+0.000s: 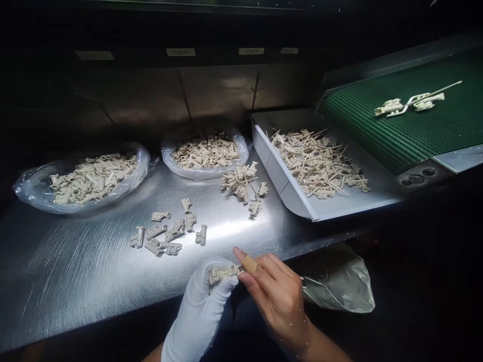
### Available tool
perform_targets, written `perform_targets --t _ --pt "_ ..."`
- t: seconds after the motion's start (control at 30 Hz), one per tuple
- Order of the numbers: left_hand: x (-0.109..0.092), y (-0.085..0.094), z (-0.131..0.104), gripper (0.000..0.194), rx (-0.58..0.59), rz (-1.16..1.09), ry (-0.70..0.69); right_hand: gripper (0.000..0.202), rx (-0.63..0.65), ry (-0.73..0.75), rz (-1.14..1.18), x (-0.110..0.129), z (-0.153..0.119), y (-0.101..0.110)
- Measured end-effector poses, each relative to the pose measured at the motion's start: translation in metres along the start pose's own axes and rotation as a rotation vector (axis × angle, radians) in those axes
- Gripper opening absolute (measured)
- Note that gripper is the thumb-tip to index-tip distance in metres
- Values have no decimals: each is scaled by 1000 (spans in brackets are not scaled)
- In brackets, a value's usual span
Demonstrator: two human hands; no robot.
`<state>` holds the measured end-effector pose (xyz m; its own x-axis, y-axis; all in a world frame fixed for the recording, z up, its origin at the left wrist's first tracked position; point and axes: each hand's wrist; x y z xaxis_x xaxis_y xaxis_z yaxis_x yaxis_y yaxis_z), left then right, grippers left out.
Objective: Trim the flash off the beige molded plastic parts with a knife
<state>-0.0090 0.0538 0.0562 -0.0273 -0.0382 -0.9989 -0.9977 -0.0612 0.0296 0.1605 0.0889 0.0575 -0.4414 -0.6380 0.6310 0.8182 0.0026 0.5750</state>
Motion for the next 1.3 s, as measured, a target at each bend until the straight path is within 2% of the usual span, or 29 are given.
perform_targets --t 0.13,0.27,0.37,0.5,0.63,0.73,0.83,0.93,1.03,1.13,1.23,1.3 --pt "3 0 -1 16 -7 46 14 34 27 28 20 -2 -1 2" --pt "5 -3 -5 14 -20 111 -49 36 31 17 72 -5 -1 2" --pt "4 -4 -5 13 -5 112 -73 39 19 31 12 -5 1 1" --pt "4 -2 -2 17 31 60 -14 36 27 66 -32 -5 2 2" --pt "6 -2 -2 25 43 39 66 35 52 83 42 -7 0 2" --pt "9 -3 -5 23 49 81 23 36 36 74 89 -9 0 0" --pt "10 -2 -8 20 68 100 -22 39 18 81 41 -8 1 -2" --pt "7 0 -5 22 97 55 50 38 25 101 -3 -7 2 -2" --pt "2 2 -1 27 122 -43 158 35 30 107 55 -7 2 0" --pt "-2 1 3 21 118 -134 171 34 39 -32 258 -7 3 1" --pt "-3 -2 3 12 92 -196 130 36 58 -336 502 -8 1 -2" --pt "-1 -2 3 10 52 -231 111 37 122 -490 621 -9 0 -5"
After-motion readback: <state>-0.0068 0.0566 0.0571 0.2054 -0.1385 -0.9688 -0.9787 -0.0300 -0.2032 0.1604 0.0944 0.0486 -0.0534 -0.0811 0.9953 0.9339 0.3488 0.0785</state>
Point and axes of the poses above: each hand's wrist, its own z-axis towards the middle knuckle, its own y-axis out of the back of the hand, x = y × z, and after that the axes turned 2 degrees about z, right-handed
